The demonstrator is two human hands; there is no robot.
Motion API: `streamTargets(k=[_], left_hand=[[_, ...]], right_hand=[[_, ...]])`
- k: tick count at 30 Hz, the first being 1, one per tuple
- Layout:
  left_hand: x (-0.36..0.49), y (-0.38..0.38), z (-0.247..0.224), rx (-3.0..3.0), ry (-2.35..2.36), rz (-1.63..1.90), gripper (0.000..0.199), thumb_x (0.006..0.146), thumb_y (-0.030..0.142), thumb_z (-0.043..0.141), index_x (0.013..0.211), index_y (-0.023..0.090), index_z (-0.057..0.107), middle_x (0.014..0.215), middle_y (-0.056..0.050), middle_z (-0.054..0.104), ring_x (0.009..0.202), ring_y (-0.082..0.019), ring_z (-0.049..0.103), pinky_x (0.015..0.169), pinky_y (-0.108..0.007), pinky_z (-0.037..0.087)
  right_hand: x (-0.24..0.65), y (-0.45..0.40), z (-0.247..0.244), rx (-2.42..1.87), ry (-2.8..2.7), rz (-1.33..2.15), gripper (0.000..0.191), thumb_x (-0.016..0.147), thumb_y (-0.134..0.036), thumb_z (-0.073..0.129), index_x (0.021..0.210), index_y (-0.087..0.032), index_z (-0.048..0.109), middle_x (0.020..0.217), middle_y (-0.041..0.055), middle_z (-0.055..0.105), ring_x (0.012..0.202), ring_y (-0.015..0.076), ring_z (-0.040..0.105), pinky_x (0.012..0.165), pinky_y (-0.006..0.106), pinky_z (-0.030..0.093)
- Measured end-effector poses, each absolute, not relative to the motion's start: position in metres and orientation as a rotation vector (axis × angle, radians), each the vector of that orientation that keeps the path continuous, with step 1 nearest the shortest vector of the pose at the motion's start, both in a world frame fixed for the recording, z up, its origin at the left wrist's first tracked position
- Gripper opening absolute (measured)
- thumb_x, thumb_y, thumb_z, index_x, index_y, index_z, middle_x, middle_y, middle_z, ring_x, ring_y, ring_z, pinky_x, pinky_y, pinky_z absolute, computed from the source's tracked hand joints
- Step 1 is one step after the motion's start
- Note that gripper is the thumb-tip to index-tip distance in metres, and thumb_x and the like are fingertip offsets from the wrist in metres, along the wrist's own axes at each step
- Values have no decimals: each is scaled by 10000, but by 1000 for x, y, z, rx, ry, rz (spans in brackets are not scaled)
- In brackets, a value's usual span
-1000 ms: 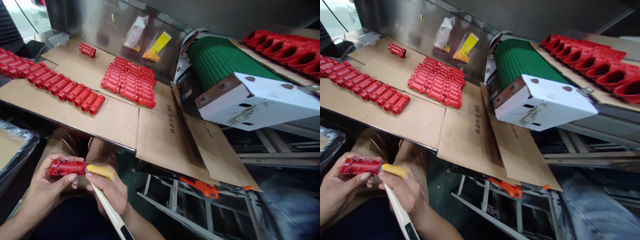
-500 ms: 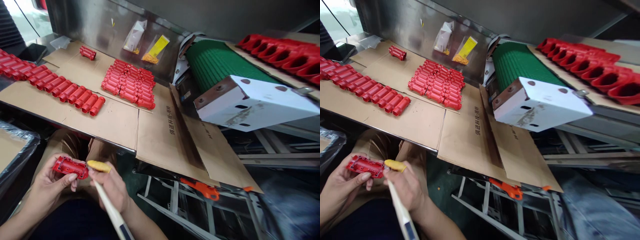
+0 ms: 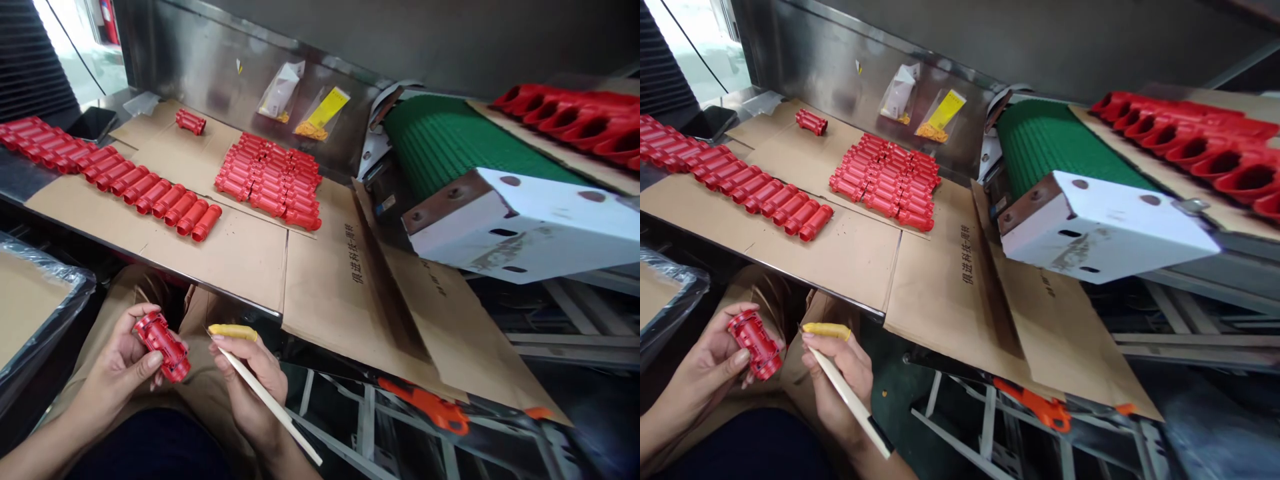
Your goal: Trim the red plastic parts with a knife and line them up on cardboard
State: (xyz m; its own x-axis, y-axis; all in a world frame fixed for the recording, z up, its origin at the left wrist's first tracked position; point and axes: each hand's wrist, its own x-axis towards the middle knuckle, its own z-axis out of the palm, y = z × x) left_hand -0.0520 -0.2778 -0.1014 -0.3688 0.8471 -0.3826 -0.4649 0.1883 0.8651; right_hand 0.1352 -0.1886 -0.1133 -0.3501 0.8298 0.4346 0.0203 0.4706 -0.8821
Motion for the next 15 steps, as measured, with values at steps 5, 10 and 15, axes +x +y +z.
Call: streamTargets(k=[5, 10, 15], left_hand=[[-75, -207, -61, 1580, 1837, 1014, 546, 960, 549, 689, 1383, 209, 627, 951, -107, 818, 819, -288, 774, 675, -333, 544], [-63, -85, -24, 2144, 2122, 75, 463, 1036, 361, 567, 1376, 53, 628, 1029, -243, 813, 974, -413, 790, 810, -513, 597], [-55, -36, -19, 2143, 2228, -135, 475, 1024, 490, 688, 1357, 152, 674, 1059, -97, 798, 912, -254, 783, 846, -467, 645]], right_hand=[[136, -186, -108, -738, -1687, 975, 136, 1065, -297, 710, 1157, -270, 806, 985, 61, 845, 837, 182, 798, 798, 298, 687], [138, -182, -100, -701, -1694, 885, 164, 1087, -355, 677, 1175, -275, 790, 947, 57, 836, 814, 183, 792, 779, 295, 683], [152, -172, -109, -701, -1669, 852, 192, 1092, -370, 654, 1199, -277, 785, 906, 77, 813, 752, 215, 782, 681, 324, 678]])
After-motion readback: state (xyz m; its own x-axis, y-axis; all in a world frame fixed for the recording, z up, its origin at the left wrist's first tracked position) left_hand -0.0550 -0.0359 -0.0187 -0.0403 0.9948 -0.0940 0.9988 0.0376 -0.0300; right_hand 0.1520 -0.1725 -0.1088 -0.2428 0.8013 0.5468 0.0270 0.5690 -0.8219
